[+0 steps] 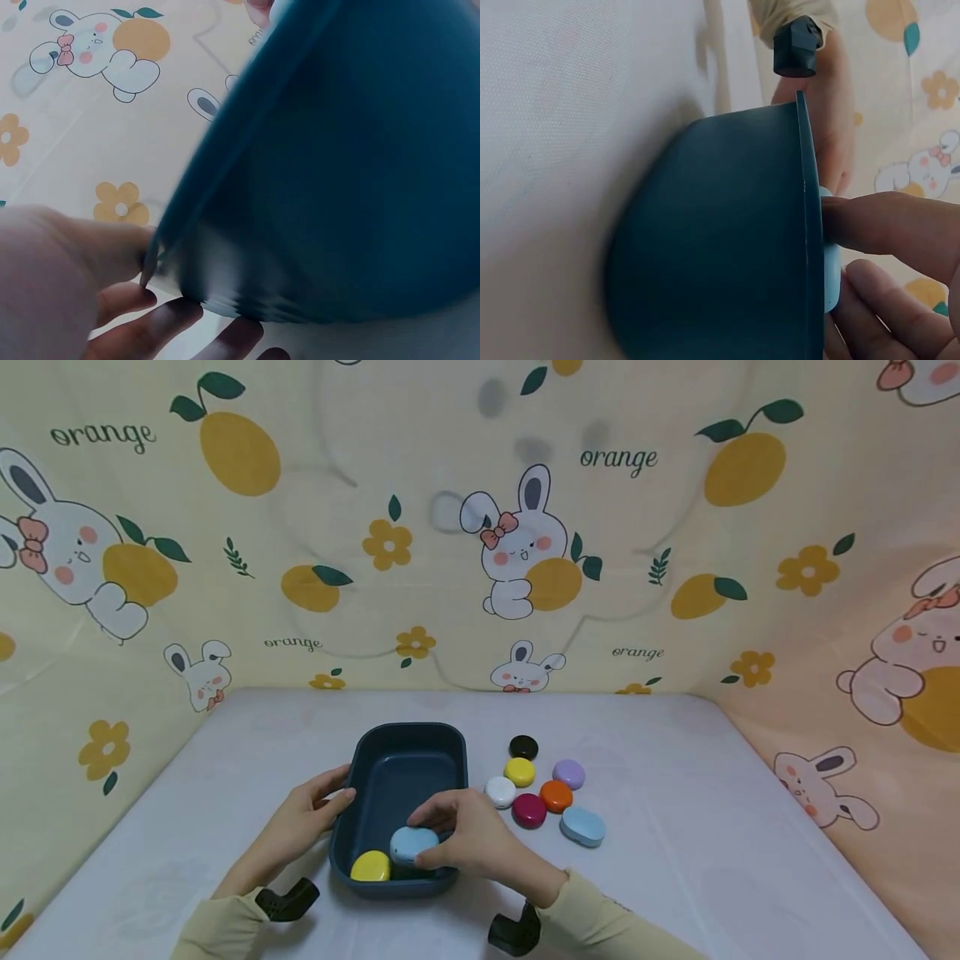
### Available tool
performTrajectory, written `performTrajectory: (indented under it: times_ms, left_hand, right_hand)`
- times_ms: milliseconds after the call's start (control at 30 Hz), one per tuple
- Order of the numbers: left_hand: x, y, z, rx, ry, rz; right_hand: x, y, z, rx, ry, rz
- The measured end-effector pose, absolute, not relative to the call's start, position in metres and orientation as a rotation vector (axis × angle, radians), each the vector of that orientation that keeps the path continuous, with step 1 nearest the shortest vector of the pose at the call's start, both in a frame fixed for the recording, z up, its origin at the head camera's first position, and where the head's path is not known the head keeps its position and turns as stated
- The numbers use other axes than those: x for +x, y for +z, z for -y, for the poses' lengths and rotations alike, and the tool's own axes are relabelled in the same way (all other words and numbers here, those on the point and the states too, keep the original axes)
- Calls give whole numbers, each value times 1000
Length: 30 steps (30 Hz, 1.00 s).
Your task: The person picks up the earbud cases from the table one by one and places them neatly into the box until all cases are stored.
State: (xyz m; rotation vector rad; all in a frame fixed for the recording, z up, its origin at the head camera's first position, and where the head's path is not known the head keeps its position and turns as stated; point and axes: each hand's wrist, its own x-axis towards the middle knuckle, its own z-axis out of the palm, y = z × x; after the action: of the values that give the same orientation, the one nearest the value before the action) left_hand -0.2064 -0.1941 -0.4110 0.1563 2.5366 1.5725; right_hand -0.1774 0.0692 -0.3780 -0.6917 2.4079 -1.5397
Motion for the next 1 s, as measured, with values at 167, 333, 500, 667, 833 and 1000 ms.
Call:
performTrajectory:
  times_ms: [167, 333, 500, 667, 833, 1000]
  left_hand:
    - [-205, -411, 193, 154, 1581, -2532]
    - [-205, -412, 193, 150, 1596, -2525]
    - [-206, -414, 193, 152, 1602, -2521]
    - [-206, -414, 192, 157, 1604, -2513]
    - [-206, -412, 195, 186, 1602, -2520]
    - [-205, -411, 196, 209, 1605, -2523]
  right_hand:
    - [-179, -380, -68, -701, -1526, -2415]
    - [-181, -381, -71, -723, -1520, -2377]
    - [-179, -377, -78, -662, -1605, -2339]
    - [-176, -373, -90, -580, -1656, -2403]
    - [-172, -368, -116, -461, -1745, -2460]
    - [-170, -362, -154, -231, -1838, -2558]
